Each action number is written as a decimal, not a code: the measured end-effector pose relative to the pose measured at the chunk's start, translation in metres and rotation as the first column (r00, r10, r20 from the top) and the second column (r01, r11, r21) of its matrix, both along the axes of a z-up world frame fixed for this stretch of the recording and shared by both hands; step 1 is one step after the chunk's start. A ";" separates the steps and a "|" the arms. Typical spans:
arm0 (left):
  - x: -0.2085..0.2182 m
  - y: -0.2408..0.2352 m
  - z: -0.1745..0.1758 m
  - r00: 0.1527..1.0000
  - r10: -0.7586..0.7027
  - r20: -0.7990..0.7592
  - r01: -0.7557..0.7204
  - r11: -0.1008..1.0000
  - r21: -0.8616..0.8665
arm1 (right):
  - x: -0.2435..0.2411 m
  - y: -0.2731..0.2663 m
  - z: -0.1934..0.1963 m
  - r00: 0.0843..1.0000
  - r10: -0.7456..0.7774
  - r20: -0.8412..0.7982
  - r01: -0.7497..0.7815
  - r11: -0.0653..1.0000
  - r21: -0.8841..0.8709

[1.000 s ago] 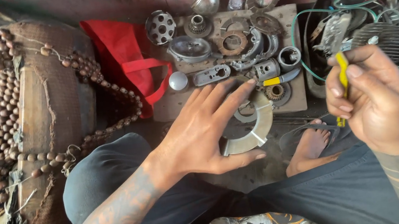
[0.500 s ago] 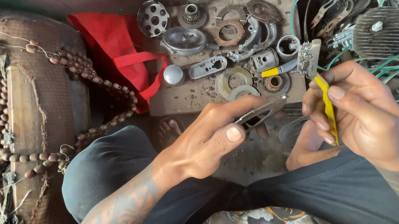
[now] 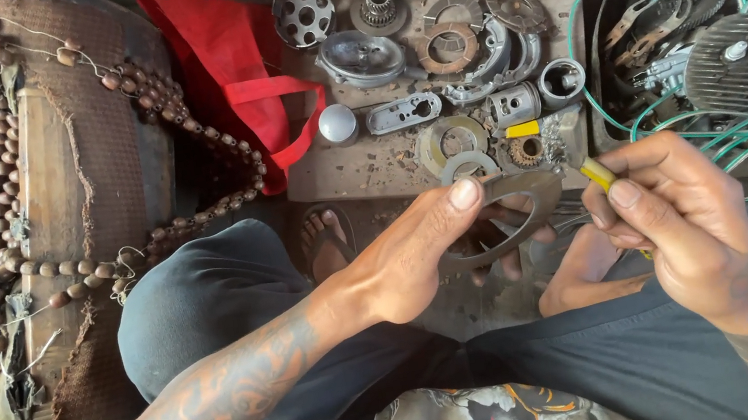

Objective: The person is using a small hand tool to scrape residue or rust from a circular metal motorcycle component.

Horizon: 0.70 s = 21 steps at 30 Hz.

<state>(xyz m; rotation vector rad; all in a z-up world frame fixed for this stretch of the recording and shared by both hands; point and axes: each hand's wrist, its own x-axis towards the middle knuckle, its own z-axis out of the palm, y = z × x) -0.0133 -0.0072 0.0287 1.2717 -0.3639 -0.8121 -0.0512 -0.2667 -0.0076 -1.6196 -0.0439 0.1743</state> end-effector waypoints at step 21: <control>-0.001 -0.004 0.007 0.993 0.102 0.054 -0.106 0.991 0.082 | -0.011 -0.001 -0.009 0.990 -0.005 0.139 0.041 0.965 -0.259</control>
